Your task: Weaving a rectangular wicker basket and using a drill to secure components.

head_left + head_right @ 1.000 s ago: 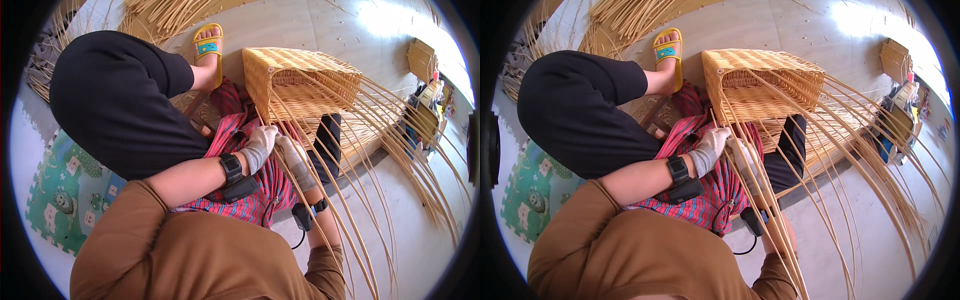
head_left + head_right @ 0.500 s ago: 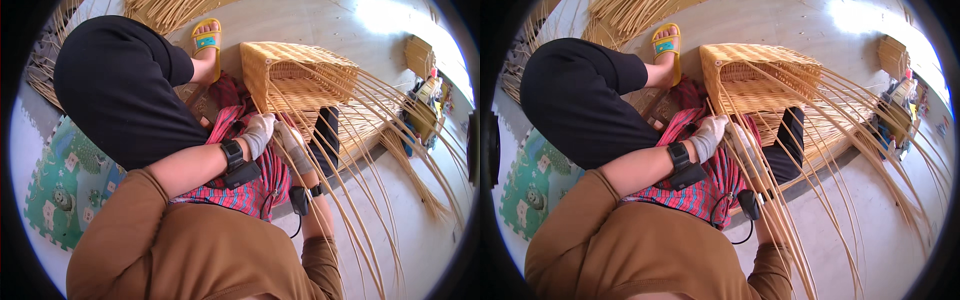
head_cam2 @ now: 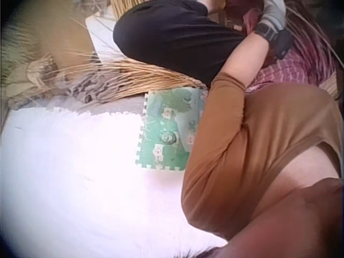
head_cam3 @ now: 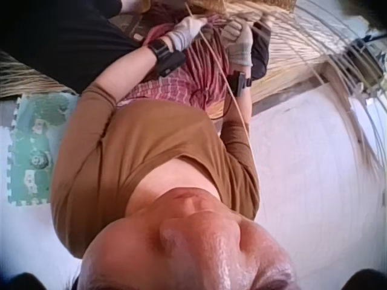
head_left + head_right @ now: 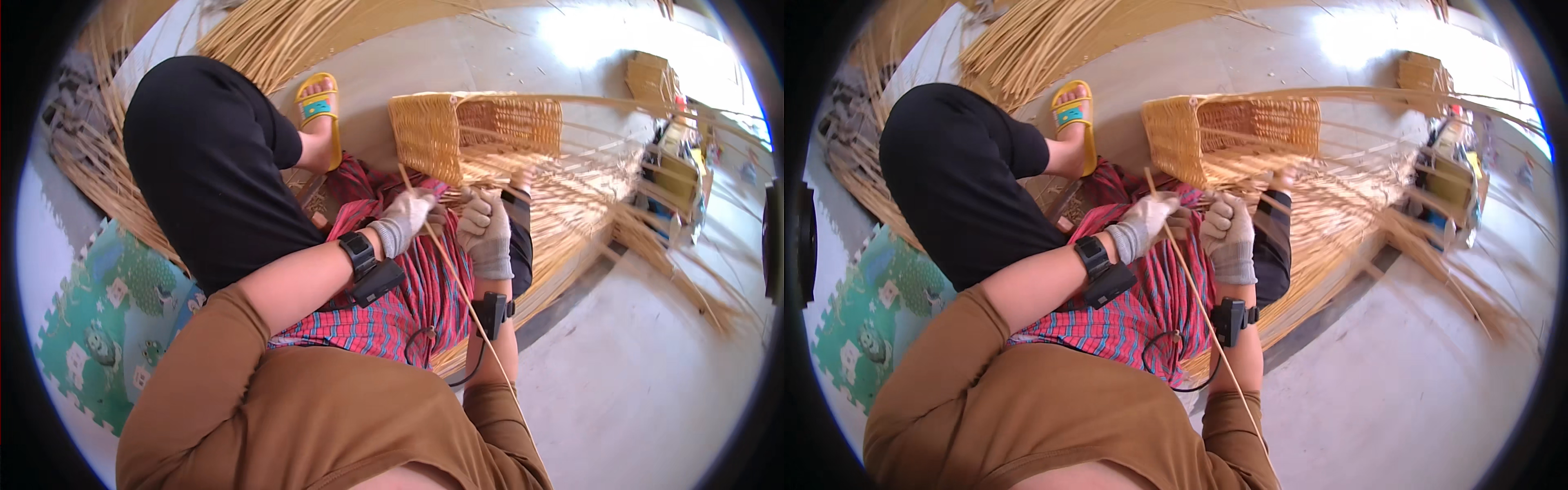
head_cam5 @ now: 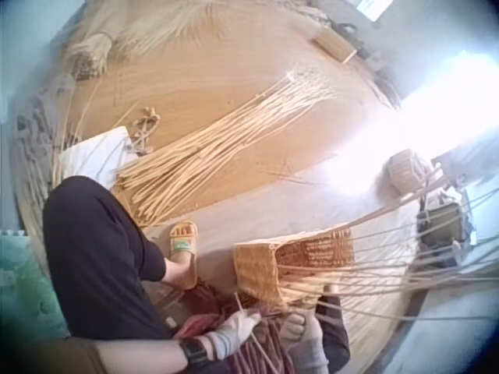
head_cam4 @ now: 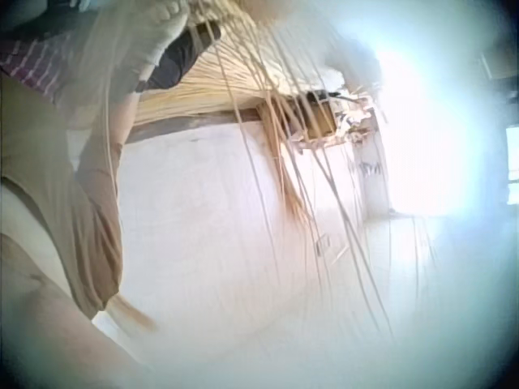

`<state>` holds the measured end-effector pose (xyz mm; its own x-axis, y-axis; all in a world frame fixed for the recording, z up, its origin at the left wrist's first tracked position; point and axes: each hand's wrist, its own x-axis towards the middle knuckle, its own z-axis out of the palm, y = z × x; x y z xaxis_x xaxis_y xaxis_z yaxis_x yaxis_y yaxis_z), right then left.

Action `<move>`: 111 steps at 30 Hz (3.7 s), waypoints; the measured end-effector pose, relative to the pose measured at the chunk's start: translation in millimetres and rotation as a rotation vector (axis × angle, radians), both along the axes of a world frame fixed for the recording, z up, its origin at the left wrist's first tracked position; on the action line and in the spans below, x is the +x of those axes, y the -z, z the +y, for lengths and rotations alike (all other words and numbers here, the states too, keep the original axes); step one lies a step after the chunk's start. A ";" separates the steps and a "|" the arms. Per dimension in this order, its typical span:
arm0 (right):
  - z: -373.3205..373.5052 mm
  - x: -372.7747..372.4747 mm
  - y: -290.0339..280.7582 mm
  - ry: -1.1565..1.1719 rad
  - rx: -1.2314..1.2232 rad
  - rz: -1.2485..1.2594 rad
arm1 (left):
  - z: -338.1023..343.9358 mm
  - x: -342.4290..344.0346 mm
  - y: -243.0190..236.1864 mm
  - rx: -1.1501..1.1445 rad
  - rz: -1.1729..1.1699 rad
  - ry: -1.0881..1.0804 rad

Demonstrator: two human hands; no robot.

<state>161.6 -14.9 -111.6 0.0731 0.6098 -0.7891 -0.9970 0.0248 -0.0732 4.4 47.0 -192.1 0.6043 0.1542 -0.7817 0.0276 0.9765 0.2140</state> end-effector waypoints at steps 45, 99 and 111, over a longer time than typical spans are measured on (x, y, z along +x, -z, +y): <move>-38.4 -35.7 24.3 -1.412 -0.576 -1.608 | 12.4 0.7 -42.9 0.047 0.076 0.196; 41.7 -60.0 -42.8 -0.423 -0.731 -0.218 | 0.5 22.2 -34.6 -0.492 0.030 -0.024; -9.7 -53.0 -28.9 -0.380 -0.461 -0.394 | 10.1 16.2 -28.6 -0.147 0.032 0.213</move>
<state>108.6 -24.6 -82.7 0.2545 0.2609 -0.9312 -0.8277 -0.4391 -0.3493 20.5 57.1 -163.5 0.5853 -0.0907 -0.8057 0.2408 0.9683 0.0659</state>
